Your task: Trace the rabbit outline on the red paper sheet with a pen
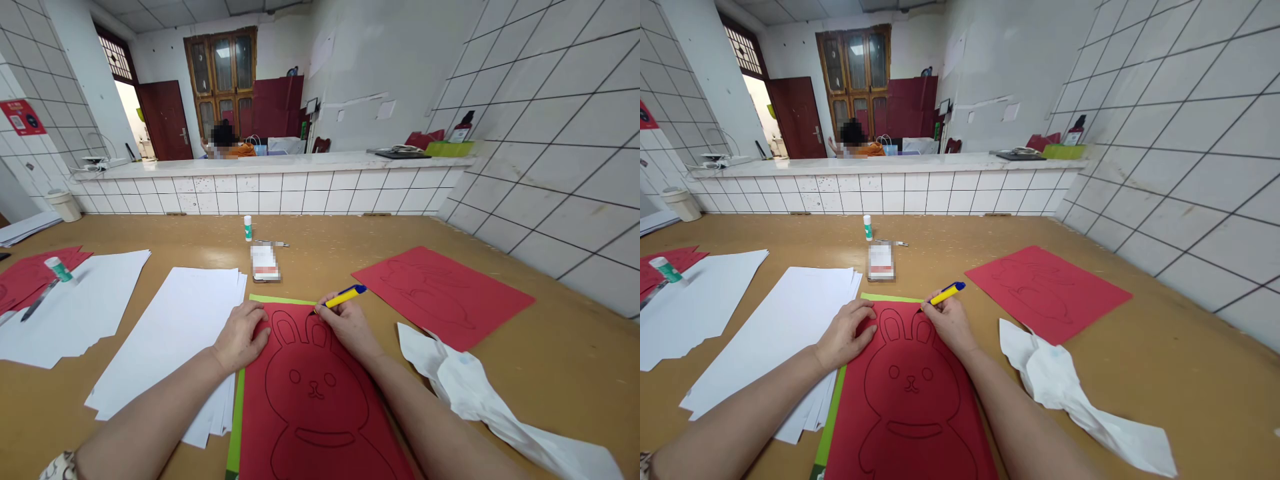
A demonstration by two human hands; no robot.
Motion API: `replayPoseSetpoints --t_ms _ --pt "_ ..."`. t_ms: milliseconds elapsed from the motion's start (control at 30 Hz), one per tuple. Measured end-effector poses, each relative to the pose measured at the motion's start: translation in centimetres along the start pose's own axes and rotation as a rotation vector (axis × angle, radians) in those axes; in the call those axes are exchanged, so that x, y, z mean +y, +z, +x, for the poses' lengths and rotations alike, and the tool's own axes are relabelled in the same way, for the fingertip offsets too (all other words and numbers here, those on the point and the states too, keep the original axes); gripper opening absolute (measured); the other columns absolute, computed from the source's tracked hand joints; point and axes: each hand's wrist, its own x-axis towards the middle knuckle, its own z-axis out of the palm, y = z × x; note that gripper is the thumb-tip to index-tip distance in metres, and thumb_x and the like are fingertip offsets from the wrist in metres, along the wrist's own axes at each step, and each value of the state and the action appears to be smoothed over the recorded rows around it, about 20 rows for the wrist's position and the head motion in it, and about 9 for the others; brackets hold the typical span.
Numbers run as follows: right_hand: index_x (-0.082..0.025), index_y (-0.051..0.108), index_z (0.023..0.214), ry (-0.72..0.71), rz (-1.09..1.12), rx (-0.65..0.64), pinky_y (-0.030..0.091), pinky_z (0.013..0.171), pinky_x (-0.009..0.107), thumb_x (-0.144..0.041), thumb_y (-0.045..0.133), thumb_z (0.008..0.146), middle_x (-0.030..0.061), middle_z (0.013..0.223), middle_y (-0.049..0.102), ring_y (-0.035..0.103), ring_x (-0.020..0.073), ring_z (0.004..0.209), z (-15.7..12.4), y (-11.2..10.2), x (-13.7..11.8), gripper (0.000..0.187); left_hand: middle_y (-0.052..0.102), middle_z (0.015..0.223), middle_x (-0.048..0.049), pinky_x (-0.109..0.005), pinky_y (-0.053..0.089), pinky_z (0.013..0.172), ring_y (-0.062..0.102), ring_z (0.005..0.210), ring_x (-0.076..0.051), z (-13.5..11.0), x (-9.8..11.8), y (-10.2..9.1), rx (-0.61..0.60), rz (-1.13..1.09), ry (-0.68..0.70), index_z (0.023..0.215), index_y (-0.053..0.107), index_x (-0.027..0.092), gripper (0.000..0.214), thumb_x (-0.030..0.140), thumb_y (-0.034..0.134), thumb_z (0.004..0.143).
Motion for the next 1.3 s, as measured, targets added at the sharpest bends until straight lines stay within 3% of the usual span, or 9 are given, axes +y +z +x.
replayPoseSetpoints --t_ms 1300 --pt "-0.021 0.048 0.058 0.017 0.033 -0.013 0.040 0.059 0.026 -0.029 0.049 0.062 -0.0017 0.056 0.049 0.048 0.0145 0.058 -0.17 -0.04 -0.40 0.009 0.058 0.098 -0.0077 -0.040 0.045 0.082 0.054 0.093 -0.023 0.02 0.03 0.01 -0.007 -0.010 -0.010 0.084 0.054 0.021 0.013 0.017 0.048 0.074"
